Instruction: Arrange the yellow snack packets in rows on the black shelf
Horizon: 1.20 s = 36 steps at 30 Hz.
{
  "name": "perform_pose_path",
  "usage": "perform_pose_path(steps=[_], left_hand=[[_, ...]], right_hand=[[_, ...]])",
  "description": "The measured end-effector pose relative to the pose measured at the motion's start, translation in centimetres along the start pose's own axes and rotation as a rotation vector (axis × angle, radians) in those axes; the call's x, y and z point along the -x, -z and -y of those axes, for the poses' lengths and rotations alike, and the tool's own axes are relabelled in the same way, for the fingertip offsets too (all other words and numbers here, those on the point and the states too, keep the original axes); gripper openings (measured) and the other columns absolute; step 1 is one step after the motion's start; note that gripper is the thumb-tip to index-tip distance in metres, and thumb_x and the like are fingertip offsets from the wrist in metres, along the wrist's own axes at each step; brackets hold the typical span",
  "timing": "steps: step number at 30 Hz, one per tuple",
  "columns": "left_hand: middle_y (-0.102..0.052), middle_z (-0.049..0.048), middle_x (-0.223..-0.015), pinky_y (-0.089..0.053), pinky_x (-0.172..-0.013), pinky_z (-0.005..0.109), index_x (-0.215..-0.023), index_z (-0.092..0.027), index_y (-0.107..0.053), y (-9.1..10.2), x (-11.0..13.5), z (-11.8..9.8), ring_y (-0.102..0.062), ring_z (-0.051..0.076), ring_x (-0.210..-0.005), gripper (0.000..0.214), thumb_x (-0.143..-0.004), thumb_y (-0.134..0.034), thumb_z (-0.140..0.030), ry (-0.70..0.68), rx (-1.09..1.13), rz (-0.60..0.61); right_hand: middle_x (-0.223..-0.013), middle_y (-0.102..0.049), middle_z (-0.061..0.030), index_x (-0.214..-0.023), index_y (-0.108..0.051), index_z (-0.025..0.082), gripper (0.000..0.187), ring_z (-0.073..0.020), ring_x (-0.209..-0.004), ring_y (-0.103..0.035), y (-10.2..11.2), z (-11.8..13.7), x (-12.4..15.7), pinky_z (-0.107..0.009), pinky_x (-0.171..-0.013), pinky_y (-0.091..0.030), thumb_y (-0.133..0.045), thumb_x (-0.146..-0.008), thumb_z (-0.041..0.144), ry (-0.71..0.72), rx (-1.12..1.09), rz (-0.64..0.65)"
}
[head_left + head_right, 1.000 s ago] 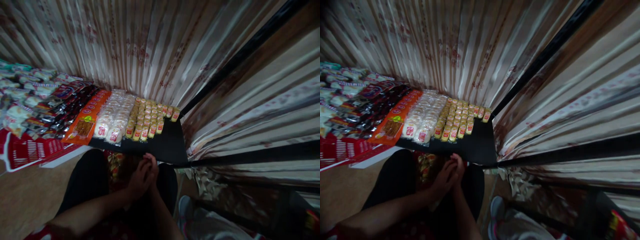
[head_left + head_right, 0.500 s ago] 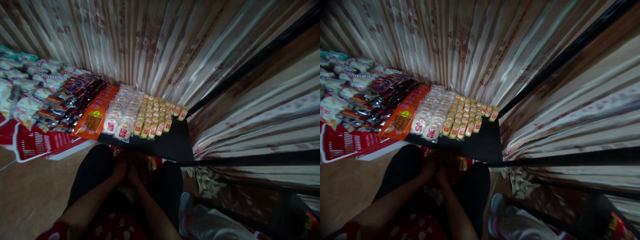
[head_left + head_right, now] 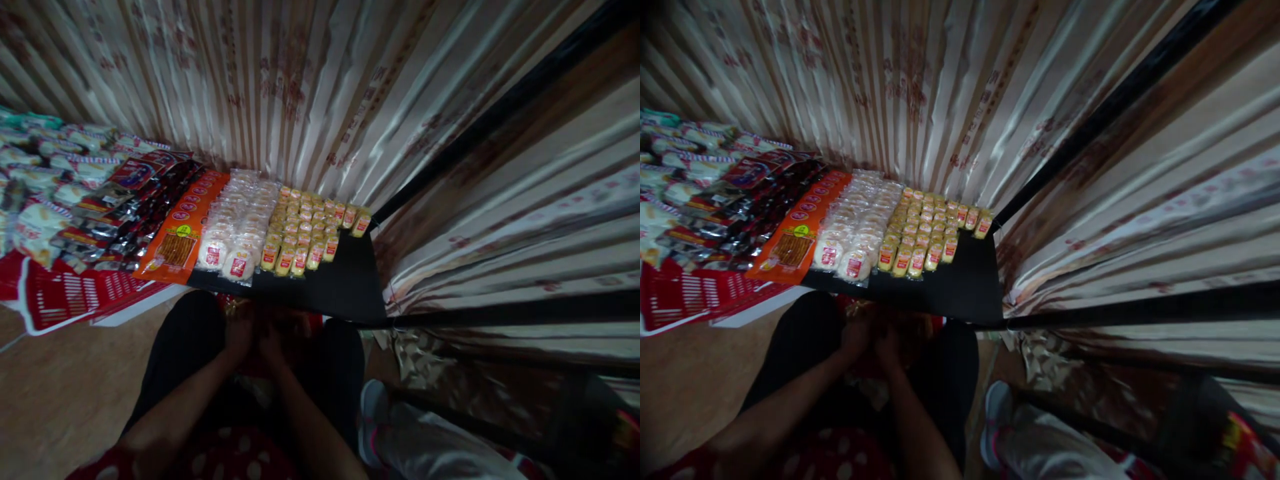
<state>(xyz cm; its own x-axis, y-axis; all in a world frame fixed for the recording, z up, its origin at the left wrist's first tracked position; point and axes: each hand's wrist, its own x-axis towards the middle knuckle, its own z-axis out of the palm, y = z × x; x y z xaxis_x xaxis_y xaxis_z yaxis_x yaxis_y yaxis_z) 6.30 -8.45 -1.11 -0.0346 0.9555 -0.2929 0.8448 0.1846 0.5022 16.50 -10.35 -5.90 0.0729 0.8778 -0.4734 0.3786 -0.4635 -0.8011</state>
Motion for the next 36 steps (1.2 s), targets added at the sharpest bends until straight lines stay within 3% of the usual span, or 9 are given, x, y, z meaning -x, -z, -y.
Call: perform_pose_path(steps=[3,6,8,14,20,23,28,33,36], left_hand=[[-0.055,0.0150,-0.116,-0.049,-0.077,0.036,-0.112,-0.017,-0.058,1.2,0.7,-0.1,-0.061,0.023,-0.093,0.037,-0.081,-0.038,-0.012,-0.031,0.007,-0.022],[-0.061,0.0083,-0.109,-0.044,-0.091,0.034,-0.104,-0.019,-0.060,2.6,0.6,-0.1,-0.057,0.020,-0.102,0.033,-0.077,-0.044,-0.011,-0.083,0.182,-0.100],[-0.065,0.0058,-0.101,-0.044,-0.091,0.032,-0.097,-0.019,-0.062,3.4,0.6,0.0,-0.058,0.018,-0.100,0.030,-0.074,-0.045,-0.009,-0.036,0.329,-0.130],[-0.063,0.0003,-0.070,-0.048,-0.058,0.023,-0.094,-0.016,-0.059,5.4,1.6,-1.2,-0.057,0.012,-0.058,0.027,-0.071,-0.047,-0.019,0.093,0.674,-0.073],[-0.057,-0.0018,-0.077,-0.045,-0.052,0.019,-0.106,-0.017,-0.053,7.5,3.4,-4.5,-0.053,0.008,-0.055,0.040,-0.066,-0.054,-0.026,0.045,0.986,-0.035],[-0.056,-0.0035,-0.076,-0.046,-0.056,0.019,-0.118,-0.018,-0.049,8.2,4.0,-5.9,-0.053,0.007,-0.057,0.057,-0.062,-0.058,-0.025,-0.003,1.082,0.057],[-0.062,-0.0007,-0.074,-0.043,-0.056,0.020,-0.107,-0.014,-0.056,8.6,4.5,-8.1,-0.056,0.009,-0.059,0.054,-0.055,-0.065,-0.024,-0.017,1.102,0.337],[-0.065,0.0029,-0.082,-0.049,-0.066,0.024,-0.107,-0.013,-0.051,8.0,4.0,-11.0,-0.062,0.012,-0.070,0.055,-0.056,-0.068,-0.027,0.008,1.293,0.172],[-0.064,0.0023,-0.082,-0.050,-0.068,0.025,-0.106,-0.015,-0.049,7.2,3.1,-12.9,-0.063,0.013,-0.070,0.051,-0.060,-0.067,-0.028,-0.013,1.292,0.131]], right_hand=[[-0.121,-0.058,-0.0114,-0.116,-0.056,0.016,0.042,-0.0207,-0.113,-0.054,0.4,0.7,0.2,-0.036,-0.100,-0.037,-0.043,-0.077,0.014,0.026,-0.036,-0.022],[-0.119,-0.060,-0.0088,-0.115,-0.057,0.018,0.039,-0.0196,-0.110,-0.055,1.1,2.0,1.0,-0.035,-0.098,-0.039,-0.045,-0.078,0.017,0.081,-0.075,-0.005],[-0.115,-0.062,-0.0067,-0.113,-0.058,0.020,0.037,-0.0193,-0.107,-0.057,1.9,3.1,1.6,-0.035,-0.095,-0.041,-0.047,-0.077,0.019,0.098,-0.103,0.003],[-0.097,-0.069,-0.0037,-0.095,-0.066,0.019,0.025,-0.0195,-0.091,-0.062,4.7,6.0,4.0,-0.035,-0.086,-0.047,-0.051,-0.075,0.025,0.232,-0.191,0.097],[-0.089,-0.070,-0.0045,-0.095,-0.066,0.019,0.031,-0.0209,-0.082,-0.064,8.1,7.1,6.2,-0.035,-0.076,-0.050,-0.060,-0.071,0.039,0.202,-0.374,0.029],[-0.088,-0.069,-0.0042,-0.095,-0.064,0.018,0.038,-0.0191,-0.079,-0.064,10.4,8.4,6.7,-0.032,-0.072,-0.050,-0.066,-0.066,0.042,0.195,-0.522,-0.008],[-0.078,-0.067,-0.0016,-0.099,-0.060,0.015,0.048,-0.0146,-0.071,-0.062,14.0,11.2,6.1,-0.026,-0.066,-0.048,-0.072,-0.060,0.040,0.214,-0.658,-0.133],[-0.092,-0.067,-0.0062,-0.111,-0.054,0.017,0.053,-0.0158,-0.078,-0.063,15.1,11.9,5.4,-0.024,-0.061,-0.048,-0.067,-0.066,0.043,0.246,-0.690,-0.283],[-0.093,-0.068,-0.0078,-0.105,-0.055,0.017,0.048,-0.0177,-0.078,-0.065,14.6,11.6,5.6,-0.027,-0.065,-0.050,-0.066,-0.067,0.044,0.250,-0.704,-0.233]])
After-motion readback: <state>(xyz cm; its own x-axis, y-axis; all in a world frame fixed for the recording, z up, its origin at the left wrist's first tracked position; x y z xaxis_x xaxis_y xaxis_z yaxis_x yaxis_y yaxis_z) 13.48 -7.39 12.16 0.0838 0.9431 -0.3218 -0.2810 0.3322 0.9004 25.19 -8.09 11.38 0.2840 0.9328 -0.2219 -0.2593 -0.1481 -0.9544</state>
